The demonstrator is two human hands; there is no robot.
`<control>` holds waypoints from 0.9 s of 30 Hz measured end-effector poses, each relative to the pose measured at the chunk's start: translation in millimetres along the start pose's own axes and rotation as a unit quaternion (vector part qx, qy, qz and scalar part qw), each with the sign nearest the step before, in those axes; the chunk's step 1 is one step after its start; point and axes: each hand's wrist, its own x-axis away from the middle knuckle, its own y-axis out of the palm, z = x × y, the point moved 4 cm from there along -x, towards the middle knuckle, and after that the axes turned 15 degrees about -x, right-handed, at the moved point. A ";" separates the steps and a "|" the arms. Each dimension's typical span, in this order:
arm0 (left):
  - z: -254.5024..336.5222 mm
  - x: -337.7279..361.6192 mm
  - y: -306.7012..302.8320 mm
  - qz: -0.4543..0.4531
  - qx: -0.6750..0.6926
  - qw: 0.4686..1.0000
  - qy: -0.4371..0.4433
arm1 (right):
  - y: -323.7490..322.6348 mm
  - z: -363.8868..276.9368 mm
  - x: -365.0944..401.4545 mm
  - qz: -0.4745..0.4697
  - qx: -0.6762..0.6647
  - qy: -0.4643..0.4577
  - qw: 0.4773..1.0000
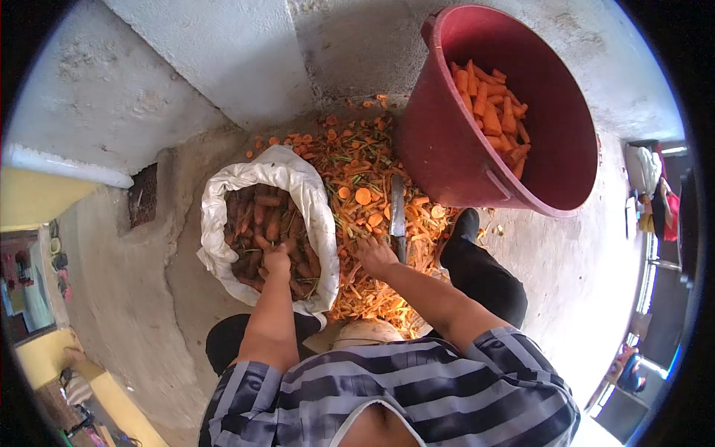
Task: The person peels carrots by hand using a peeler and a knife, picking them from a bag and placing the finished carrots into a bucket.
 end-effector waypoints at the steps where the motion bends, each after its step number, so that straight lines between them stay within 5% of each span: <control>1: -5.7 -17.2 3.9 0.028 -0.012 0.998 0.050 | -1.8 -2.2 4.7 0.034 0.006 -0.017 0.999; 5: -0.4 -43.4 5.0 0.042 -0.011 0.984 0.175 | -8.7 -6.7 19.0 -0.049 -0.123 0.071 0.989; 7: 61.9 19.2 -18.2 0.048 -0.067 0.978 0.190 | -10.5 -7.6 27.5 -0.036 -0.130 0.070 0.988; 8: 120.6 109.3 -48.5 -0.045 -0.032 0.988 0.144 | -7.8 -7.4 31.9 -0.024 -0.113 0.041 0.992; 10: 151.2 158.4 -66.3 -0.114 0.086 0.970 0.197 | -4.8 -3.5 42.2 0.002 -0.075 -0.015 0.997; 12: 171.5 201.7 -85.1 -0.170 0.189 0.940 0.227 | -17.5 2.3 57.2 0.069 -0.203 0.081 0.973; 15: 175.6 242.3 -105.9 -0.253 0.329 0.886 0.205 | -24.0 8.9 80.1 0.241 -0.413 0.067 0.875; 17: 157.3 234.6 -101.7 -0.338 0.427 0.826 0.145 | -47.8 1.9 103.5 0.278 -0.661 0.092 0.691; 18: 149.1 239.3 -100.6 -0.446 0.416 0.780 0.145 | -65.2 -10.3 122.5 0.279 -0.715 0.074 0.637; 21: 134.7 279.7 -96.6 -0.505 0.397 0.760 0.098 | -105.1 -36.1 168.2 0.288 -0.834 0.020 0.470; 23: 124.8 302.7 -91.4 -0.532 0.375 0.756 0.069 | -114.5 -39.3 183.0 0.335 -0.856 -0.035 0.393; 27: 113.0 342.6 -86.2 -0.531 0.321 0.782 0.063 | -142.7 -60.3 220.4 0.372 -0.846 -0.079 0.374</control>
